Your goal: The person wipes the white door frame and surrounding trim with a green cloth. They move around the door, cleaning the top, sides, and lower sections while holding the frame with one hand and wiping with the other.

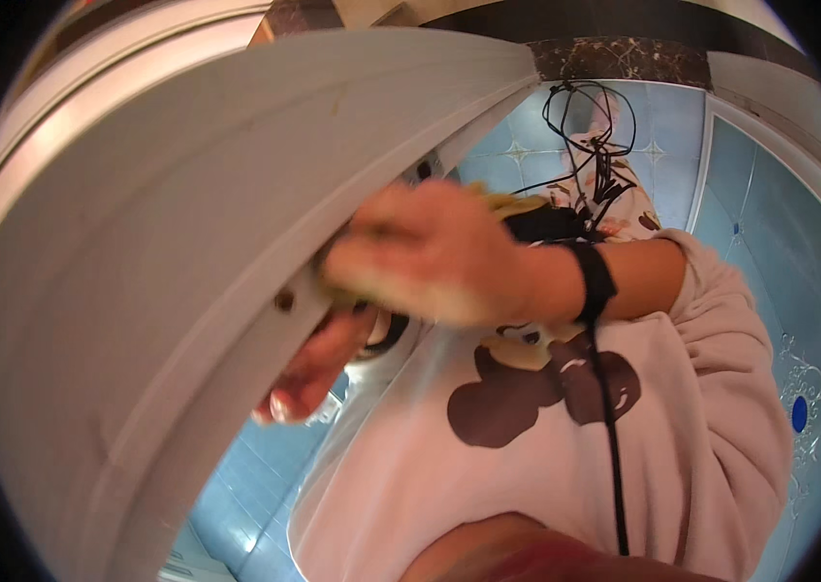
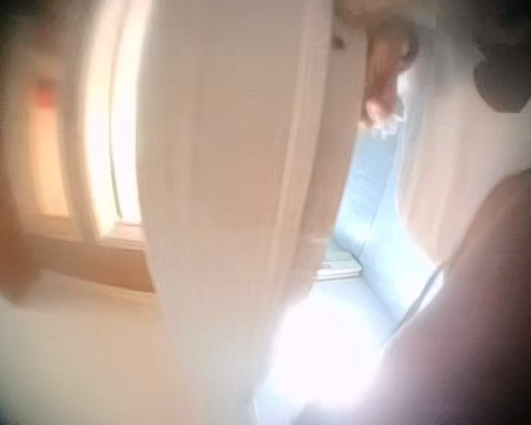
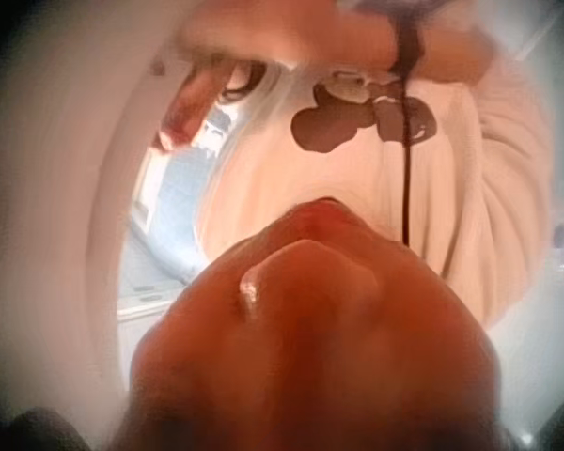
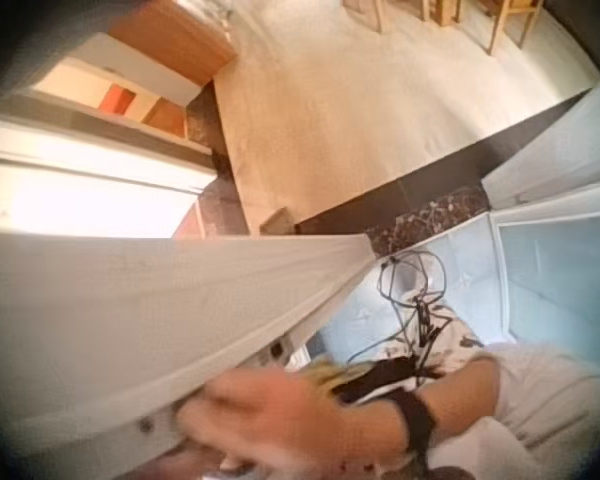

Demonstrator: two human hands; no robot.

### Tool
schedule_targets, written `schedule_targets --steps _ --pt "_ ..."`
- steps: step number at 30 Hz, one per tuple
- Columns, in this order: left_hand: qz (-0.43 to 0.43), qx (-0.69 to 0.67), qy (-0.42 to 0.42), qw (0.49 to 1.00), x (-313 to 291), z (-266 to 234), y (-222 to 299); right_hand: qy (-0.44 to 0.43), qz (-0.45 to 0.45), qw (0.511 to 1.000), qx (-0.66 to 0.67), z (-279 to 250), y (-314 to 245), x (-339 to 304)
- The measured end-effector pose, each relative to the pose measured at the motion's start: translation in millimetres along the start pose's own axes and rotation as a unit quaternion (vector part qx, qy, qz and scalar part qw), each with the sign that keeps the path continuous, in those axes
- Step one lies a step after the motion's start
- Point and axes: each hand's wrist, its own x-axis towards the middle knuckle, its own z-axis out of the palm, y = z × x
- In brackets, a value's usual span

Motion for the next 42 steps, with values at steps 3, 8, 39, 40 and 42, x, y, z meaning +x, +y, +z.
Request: schedule_targets --steps 3,8,39,40,42 --pt "-0.004 -0.069 0.050 0.996 -4 13 -5 0.024 -0.052 0.998 0.007 5 1 12" --pt "-0.038 -0.274 -0.040 0.960 1 1 14 0.012 0.073 0.996 -0.055 -29 56 -23" --pt "-0.094 -0.539 -0.032 0.837 -29 70 170 0.235 0.201 0.935 -0.176 -115 195 -99" --pt "-0.092 -0.548 -0.025 0.831 -27 69 173 0.226 0.195 0.932 -0.204 -120 200 -102" --pt "-0.104 -0.552 -0.013 0.827 -25 66 177 0.208 0.201 0.923 -0.254 -129 207 -107"
